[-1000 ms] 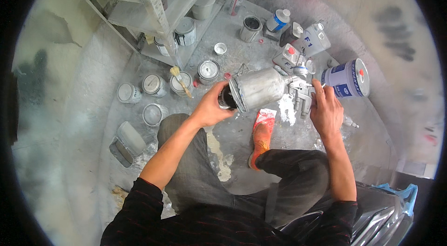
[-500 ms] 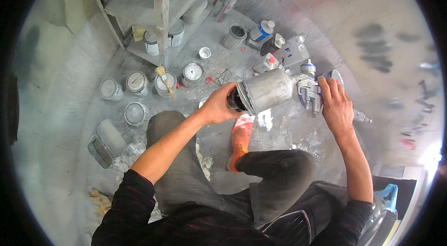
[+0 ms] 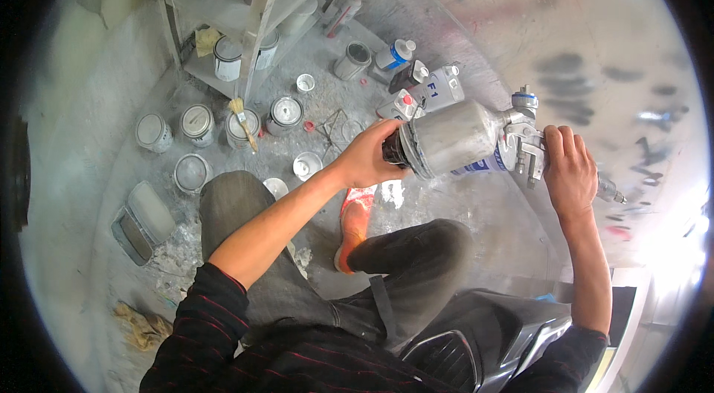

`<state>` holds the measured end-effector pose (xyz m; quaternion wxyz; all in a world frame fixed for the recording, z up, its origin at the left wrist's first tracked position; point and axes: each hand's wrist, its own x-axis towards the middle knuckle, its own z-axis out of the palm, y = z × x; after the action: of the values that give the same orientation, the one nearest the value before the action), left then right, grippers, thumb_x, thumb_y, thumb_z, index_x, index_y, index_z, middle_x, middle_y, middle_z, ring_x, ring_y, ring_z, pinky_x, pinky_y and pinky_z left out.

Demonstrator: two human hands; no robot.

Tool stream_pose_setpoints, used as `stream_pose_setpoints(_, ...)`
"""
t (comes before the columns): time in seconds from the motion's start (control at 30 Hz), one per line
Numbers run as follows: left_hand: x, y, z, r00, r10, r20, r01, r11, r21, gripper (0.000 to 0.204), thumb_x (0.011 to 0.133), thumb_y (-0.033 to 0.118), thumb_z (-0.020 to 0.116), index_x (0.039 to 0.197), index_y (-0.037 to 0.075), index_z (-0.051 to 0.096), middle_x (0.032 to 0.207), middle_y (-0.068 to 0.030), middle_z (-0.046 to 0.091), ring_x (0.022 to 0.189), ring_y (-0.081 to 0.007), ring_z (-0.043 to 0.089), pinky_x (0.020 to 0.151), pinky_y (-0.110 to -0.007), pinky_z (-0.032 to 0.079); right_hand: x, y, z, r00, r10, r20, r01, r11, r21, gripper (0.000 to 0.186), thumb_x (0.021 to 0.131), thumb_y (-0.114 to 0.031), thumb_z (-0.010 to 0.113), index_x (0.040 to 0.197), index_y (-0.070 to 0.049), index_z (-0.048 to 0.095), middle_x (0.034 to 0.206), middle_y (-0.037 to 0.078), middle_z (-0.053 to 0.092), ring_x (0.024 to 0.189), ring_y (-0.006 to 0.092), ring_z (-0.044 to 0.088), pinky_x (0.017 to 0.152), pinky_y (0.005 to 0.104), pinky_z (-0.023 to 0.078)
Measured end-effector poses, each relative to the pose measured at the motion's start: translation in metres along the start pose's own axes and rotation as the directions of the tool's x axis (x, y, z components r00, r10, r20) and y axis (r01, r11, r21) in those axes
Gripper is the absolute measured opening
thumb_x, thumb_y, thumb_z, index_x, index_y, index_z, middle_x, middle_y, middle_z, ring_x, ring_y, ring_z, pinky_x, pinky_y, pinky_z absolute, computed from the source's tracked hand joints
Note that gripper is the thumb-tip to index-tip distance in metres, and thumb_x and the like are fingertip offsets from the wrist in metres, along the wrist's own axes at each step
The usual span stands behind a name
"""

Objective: The person uses a spray gun to apply black paint to a car door, moving the gun in steady horizontal passes across the surface. The person then refills the spray gun from a paint can and adds a liquid from a smaller container before resuming the task.

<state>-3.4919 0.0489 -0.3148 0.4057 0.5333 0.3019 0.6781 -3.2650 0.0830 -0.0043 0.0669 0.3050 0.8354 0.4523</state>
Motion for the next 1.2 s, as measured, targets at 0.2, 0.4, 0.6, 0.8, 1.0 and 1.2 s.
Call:
stream_pose_setpoints(0.2, -0.011, -0.001, -0.007, 0.999, -0.002, 0.041, -0.003, 0.993, 0.118, 0.073, 0.068, 0.025, 0.089, 0.133, 0.004, 0.061, 0.123, -0.0157, 0.066, 0.121, -0.0348, 0.061, 0.107, -0.043, 0.047, 0.007, -0.006, -0.013, 1.000, -0.022, 0.002, 0.022, 1.000, -0.002, 0.030, 0.086, -0.006, 0.070, 0.113, -0.013, 0.059, 0.103, 0.002, 0.063, 0.090, 0.0246, 0.066, 0.072, 0.0404, 0.057)
stream_pose_setpoints(0.4, -0.019, 0.004, -0.027, 0.992, -0.106, 0.068, 0.096, 0.986, 0.135, 0.073, 0.074, 0.026, 0.089, 0.136, 0.002, 0.060, 0.125, -0.0158, 0.064, 0.123, -0.0327, 0.059, 0.109, -0.042, 0.046, 0.017, -0.010, -0.012, 0.999, -0.030, -0.018, 0.030, 1.000, -0.005, 0.030, 0.088, -0.005, 0.070, 0.115, -0.013, 0.061, 0.106, 0.002, 0.065, 0.094, 0.0254, 0.067, 0.073, 0.0411, 0.057)
stream_pose_setpoints(0.6, -0.021, -0.009, -0.038, 0.986, -0.161, 0.040, 0.151, 0.972, 0.183, 0.074, 0.073, 0.027, 0.088, 0.137, 0.002, 0.060, 0.129, -0.0163, 0.064, 0.124, -0.0325, 0.060, 0.109, -0.041, 0.046, 0.029, -0.014, -0.019, 0.999, -0.020, -0.039, 0.020, 1.000, -0.004, 0.028, 0.090, -0.005, 0.069, 0.116, -0.013, 0.061, 0.106, 0.003, 0.065, 0.093, 0.0265, 0.067, 0.073, 0.0418, 0.056)
stream_pose_setpoints(0.8, -0.022, -0.017, -0.041, 0.988, -0.147, -0.037, 0.151, 0.980, 0.128, 0.071, 0.071, 0.022, 0.088, 0.132, 0.002, 0.060, 0.121, -0.0147, 0.068, 0.115, -0.0290, 0.065, 0.103, -0.039, 0.051, 0.035, -0.015, -0.021, 0.999, -0.018, -0.045, 0.018, 1.000, 0.006, 0.028, 0.092, -0.004, 0.067, 0.118, -0.013, 0.061, 0.105, 0.004, 0.065, 0.094, 0.0273, 0.068, 0.072, 0.0423, 0.056)
stream_pose_setpoints(1.0, -0.020, -0.018, -0.044, 0.969, -0.245, -0.006, 0.245, 0.967, 0.077, 0.069, 0.071, 0.025, 0.088, 0.129, 0.002, 0.059, 0.116, -0.0138, 0.069, 0.111, -0.0293, 0.067, 0.099, -0.040, 0.051, 0.040, -0.018, -0.023, 0.999, -0.008, -0.044, 0.008, 1.000, -0.010, 0.028, 0.092, -0.004, 0.067, 0.118, -0.013, 0.060, 0.103, 0.004, 0.065, 0.094, 0.0269, 0.068, 0.072, 0.0428, 0.056)
stream_pose_setpoints(1.2, -0.019, -0.015, -0.046, 0.976, -0.215, -0.026, 0.216, 0.972, 0.092, 0.068, 0.071, 0.029, 0.087, 0.127, 0.004, 0.061, 0.117, -0.0141, 0.068, 0.113, -0.0318, 0.064, 0.101, -0.041, 0.050, 0.041, -0.020, -0.019, 1.000, 0.005, -0.012, -0.005, 1.000, 0.022, 0.026, 0.095, -0.001, 0.063, 0.119, -0.010, 0.061, 0.107, 0.006, 0.065, 0.094, 0.0312, 0.068, 0.071, 0.0456, 0.055)
